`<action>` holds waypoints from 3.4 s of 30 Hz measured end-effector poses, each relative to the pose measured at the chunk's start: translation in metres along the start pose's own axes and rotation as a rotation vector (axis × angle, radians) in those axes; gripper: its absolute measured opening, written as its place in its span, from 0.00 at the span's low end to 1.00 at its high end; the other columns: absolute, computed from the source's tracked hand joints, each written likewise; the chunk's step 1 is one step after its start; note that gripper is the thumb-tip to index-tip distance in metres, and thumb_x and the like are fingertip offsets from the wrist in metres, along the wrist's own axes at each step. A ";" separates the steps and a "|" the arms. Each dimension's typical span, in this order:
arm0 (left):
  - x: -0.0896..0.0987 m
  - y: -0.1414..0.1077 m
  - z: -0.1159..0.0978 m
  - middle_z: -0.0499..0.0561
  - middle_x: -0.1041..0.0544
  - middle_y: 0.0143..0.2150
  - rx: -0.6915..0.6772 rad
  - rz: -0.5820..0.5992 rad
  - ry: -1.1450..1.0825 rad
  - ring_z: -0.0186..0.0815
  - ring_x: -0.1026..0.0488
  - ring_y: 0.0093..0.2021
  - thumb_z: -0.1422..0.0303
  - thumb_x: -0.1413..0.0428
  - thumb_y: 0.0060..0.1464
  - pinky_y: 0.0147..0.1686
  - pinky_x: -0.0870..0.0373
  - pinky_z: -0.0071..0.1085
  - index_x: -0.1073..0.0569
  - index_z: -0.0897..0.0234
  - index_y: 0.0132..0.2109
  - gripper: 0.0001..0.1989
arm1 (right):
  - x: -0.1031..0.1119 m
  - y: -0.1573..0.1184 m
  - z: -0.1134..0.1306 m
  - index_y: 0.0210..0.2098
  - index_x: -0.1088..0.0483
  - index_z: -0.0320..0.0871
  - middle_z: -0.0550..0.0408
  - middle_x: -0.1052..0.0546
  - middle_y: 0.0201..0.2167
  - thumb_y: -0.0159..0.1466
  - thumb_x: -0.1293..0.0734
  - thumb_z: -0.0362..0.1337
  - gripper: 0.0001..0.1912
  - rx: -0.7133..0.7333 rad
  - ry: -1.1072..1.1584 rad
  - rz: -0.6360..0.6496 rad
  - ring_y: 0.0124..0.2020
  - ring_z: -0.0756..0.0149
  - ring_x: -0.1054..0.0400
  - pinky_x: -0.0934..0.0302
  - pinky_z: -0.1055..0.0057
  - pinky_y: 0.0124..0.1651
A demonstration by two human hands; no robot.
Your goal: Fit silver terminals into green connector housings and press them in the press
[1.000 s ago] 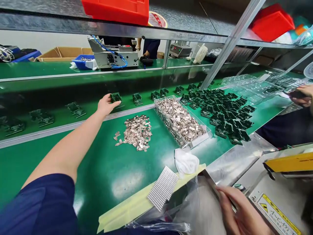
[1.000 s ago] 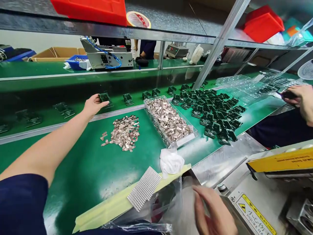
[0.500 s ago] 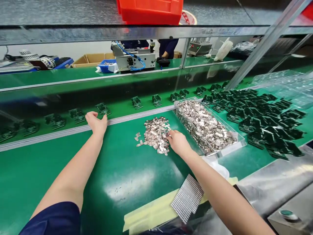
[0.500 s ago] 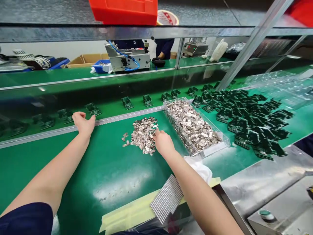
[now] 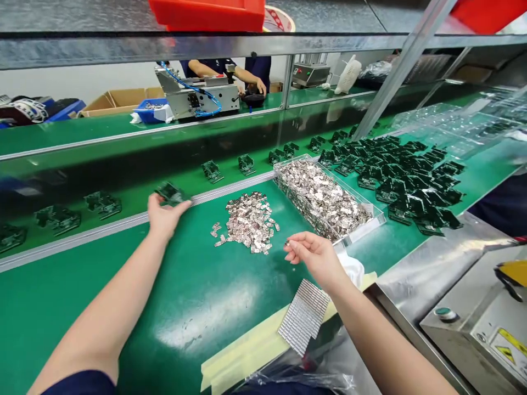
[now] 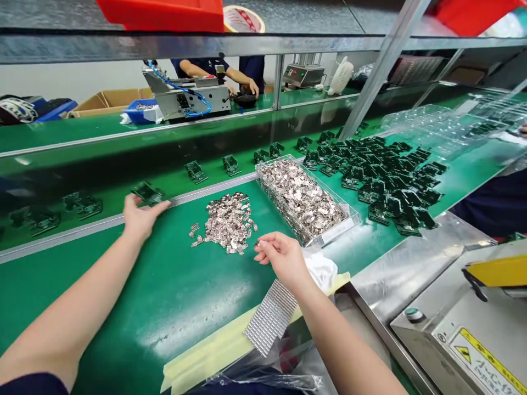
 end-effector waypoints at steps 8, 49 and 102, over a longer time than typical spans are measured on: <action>-0.072 -0.250 -0.130 0.49 0.25 0.42 0.126 0.927 -0.781 0.36 0.24 0.41 0.66 0.32 0.42 0.43 0.25 0.33 0.38 0.58 0.47 0.29 | 0.017 -0.090 0.004 0.27 0.25 0.44 0.53 0.27 0.32 0.58 0.27 0.41 0.08 0.190 -0.023 -0.287 0.36 0.63 0.32 0.36 0.68 0.39; -0.067 -0.302 -0.141 0.50 0.28 0.44 -0.261 1.001 -0.760 0.31 0.29 0.40 0.68 0.53 0.66 0.42 0.29 0.24 0.39 0.53 0.60 0.17 | 0.017 -0.132 -0.007 0.24 0.29 0.42 0.50 0.29 0.39 0.58 0.30 0.36 0.07 0.114 -0.052 -0.432 0.44 0.60 0.33 0.38 0.63 0.50; -0.062 -0.307 -0.143 0.49 0.26 0.36 -0.020 0.935 -0.762 0.30 0.29 0.31 0.68 0.45 0.60 0.30 0.27 0.24 0.34 0.60 0.51 0.13 | 0.001 -0.140 -0.021 0.24 0.35 0.44 0.57 0.28 0.26 0.54 0.27 0.34 0.12 0.061 0.337 -0.434 0.26 0.69 0.33 0.34 0.74 0.29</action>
Point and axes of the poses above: each hand's wrist, its own y-axis towards the middle knuckle, its own x-axis out of the back of the hand, z = x × y, the point moved 7 cm from there along y, towards the middle knuckle
